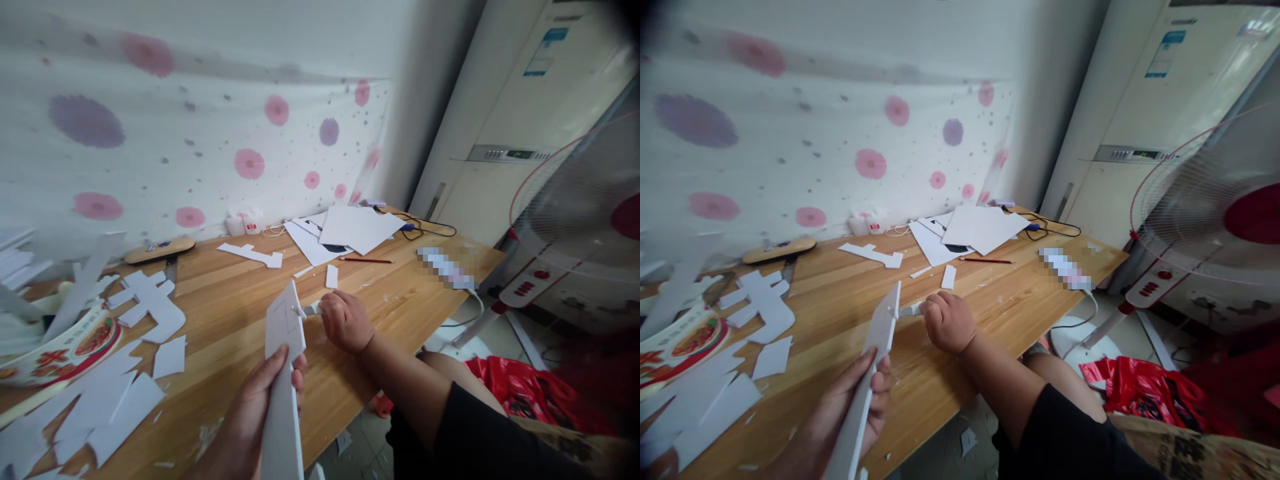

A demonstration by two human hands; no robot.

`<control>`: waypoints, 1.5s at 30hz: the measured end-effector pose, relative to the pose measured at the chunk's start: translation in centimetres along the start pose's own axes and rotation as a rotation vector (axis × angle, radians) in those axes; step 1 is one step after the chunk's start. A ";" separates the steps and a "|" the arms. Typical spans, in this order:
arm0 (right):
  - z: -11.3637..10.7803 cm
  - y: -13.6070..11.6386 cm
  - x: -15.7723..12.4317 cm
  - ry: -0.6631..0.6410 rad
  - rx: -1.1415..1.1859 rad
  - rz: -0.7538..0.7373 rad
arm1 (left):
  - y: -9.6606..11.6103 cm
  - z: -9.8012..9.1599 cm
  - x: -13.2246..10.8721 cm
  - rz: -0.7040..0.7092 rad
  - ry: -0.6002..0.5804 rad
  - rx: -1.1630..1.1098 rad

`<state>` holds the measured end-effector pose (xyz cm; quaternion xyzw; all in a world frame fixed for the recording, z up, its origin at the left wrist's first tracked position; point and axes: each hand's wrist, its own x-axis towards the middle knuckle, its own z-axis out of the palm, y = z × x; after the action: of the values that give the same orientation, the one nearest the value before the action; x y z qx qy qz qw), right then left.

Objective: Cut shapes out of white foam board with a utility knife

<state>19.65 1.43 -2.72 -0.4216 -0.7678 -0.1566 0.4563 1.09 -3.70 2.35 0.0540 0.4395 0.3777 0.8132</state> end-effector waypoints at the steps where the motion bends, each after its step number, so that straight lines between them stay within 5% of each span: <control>1: 0.0 -0.4 0.1 -0.020 0.039 0.044 | 0.1 0.1 0.0 0.031 0.015 0.016; 5: -0.9 -2.4 1.2 -0.122 0.246 0.204 | 0.6 0.4 -0.5 0.118 0.012 0.091; 8: -1.9 -2.9 2.4 -0.214 0.737 0.527 | 1.0 0.2 -0.6 0.161 0.012 0.183; 10: -2.4 -2.4 2.9 -0.201 1.035 0.779 | 1.2 -0.1 -0.5 0.224 -0.014 0.263; 12: -2.5 -1.7 3.0 -0.130 1.105 0.869 | 1.5 -0.4 -0.2 0.298 -0.060 0.325; 16: -2.5 -0.7 1.7 -0.060 1.041 0.827 | 2.4 -0.5 0.1 0.337 -0.175 0.446; 21: -3.6 -0.1 0.3 -0.119 0.742 0.714 | 3.8 -0.1 0.0 0.355 -0.223 0.633; 27: -6.9 -0.3 0.0 -0.305 0.392 0.569 | 4.8 -0.7 1.9 0.572 -0.129 1.065; 35: -8.8 -2.8 -0.6 -0.669 0.305 0.520 | 5.1 -1.7 2.9 0.824 0.095 1.742; 39: -8.3 -4.1 -0.8 -0.691 0.233 0.443 | 5.9 -2.1 2.7 0.989 -0.108 2.040; 42: -7.6 -4.6 -0.8 -0.686 0.176 0.315 | 5.6 -2.7 3.3 1.032 -0.278 1.984; 45: -7.0 -4.8 -0.8 -0.651 0.107 0.252 | 4.9 -3.2 3.9 1.019 -0.284 1.915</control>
<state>19.97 -6.21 1.07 -0.5167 -0.8219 0.0839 0.2247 -2.81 1.55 -0.12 0.8826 0.3794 0.1619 0.2257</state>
